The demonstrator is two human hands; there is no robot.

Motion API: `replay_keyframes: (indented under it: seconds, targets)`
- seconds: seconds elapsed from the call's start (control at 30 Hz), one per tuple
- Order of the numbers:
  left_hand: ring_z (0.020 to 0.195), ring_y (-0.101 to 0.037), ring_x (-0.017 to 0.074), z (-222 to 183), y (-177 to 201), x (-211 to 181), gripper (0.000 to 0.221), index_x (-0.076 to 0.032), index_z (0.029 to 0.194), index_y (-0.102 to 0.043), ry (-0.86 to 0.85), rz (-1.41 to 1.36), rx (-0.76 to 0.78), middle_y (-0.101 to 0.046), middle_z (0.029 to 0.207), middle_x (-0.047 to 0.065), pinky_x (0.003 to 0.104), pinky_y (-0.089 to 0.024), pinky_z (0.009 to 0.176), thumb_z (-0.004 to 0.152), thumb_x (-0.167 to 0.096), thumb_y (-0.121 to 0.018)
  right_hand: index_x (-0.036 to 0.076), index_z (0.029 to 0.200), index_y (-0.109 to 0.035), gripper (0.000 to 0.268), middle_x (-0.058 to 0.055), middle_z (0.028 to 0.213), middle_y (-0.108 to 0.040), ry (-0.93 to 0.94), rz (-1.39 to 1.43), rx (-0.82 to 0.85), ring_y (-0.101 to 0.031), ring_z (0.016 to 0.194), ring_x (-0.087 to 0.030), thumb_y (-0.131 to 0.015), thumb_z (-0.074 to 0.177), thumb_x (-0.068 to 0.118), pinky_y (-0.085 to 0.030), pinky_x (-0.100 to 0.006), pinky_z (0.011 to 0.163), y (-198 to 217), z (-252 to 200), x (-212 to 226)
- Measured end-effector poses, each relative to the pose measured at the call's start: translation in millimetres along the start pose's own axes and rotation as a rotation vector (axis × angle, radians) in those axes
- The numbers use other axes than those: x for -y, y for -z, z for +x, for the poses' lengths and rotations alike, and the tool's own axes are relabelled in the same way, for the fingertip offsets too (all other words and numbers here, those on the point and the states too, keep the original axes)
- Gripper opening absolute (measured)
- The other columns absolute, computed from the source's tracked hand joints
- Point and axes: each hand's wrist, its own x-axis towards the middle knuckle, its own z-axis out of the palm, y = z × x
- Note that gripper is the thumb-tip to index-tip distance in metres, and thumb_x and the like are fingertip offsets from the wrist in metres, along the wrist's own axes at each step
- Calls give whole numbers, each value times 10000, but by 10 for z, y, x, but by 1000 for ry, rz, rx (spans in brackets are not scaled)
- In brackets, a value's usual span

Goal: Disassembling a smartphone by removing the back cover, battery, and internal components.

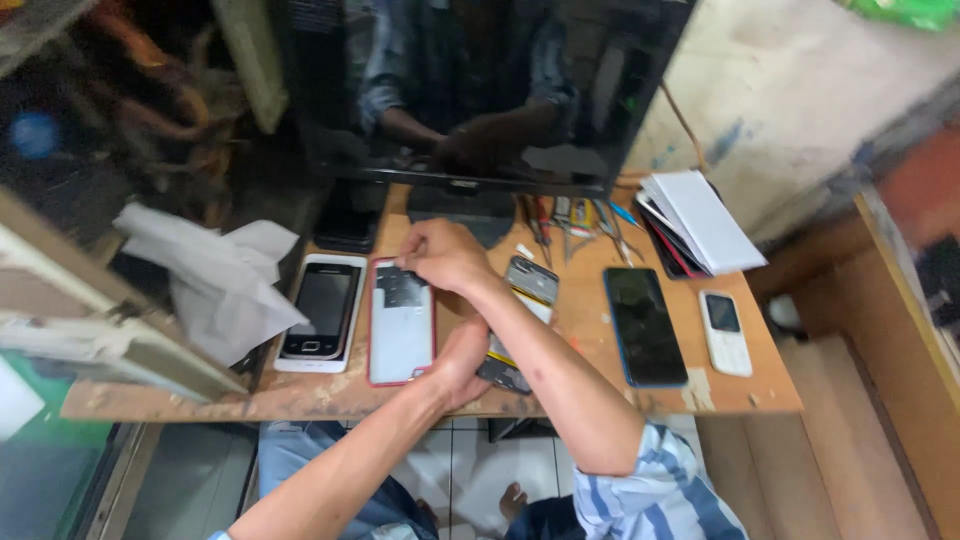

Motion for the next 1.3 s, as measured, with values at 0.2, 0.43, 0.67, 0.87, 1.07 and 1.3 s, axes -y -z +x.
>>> replay_keyframes:
  seconds: [0.2,0.43,0.67,0.87,1.07,1.3]
  targets:
    - [995,-730,340,76,18,28,398,72,1145,-690,35,-1,-109,-729,1055,240,587,-497,997,1003,-263,-529,155,963,-758,205,-146,932,-776,152,147,-91,-742,1002,-386,-733,822,302,-587,-489,877,-105,132,-203]
    - [980,-658,539,-261,-347,-158,521,154,1337,-476,-31,-253,-61,-631,1200,383,707,-553,773,1003,-237,-558,212,981,-787,162,-51,830,-773,411,433,-464,-751,819,-189,-711,860,138,-592,-315,788,950,-282,-366]
    - [1148,-621,456,-370,-307,-365,534,22,1392,-492,-19,-113,139,-601,1337,321,604,-519,967,1083,-361,-286,153,1027,-782,127,-46,958,-762,159,228,-298,-649,913,-152,-731,911,147,-533,-350,914,1980,-1158,-943]
    - [1211,-597,435,-387,-297,-562,562,-16,1442,-443,-47,-44,118,-566,1419,279,577,-493,1027,1071,-380,-232,174,974,-805,99,-35,880,-782,99,63,-272,-689,832,-161,-775,882,155,-543,-343,825,1893,-1254,-1430]
    - [1267,-573,440,-389,-296,-530,593,-2,1461,-424,-81,-11,127,-533,1462,285,590,-473,1051,1058,-389,-225,181,976,-801,107,-72,915,-784,169,59,-279,-731,930,-260,-772,888,235,-557,-382,866,1370,-1063,-1420]
    - [1222,-587,451,-389,-295,-532,587,24,1446,-432,-74,-43,102,-541,1448,288,597,-477,1039,1064,-385,-255,282,974,-795,127,-6,944,-757,67,-46,-383,-717,912,-229,-783,862,340,-562,-348,829,1229,-965,-1503]
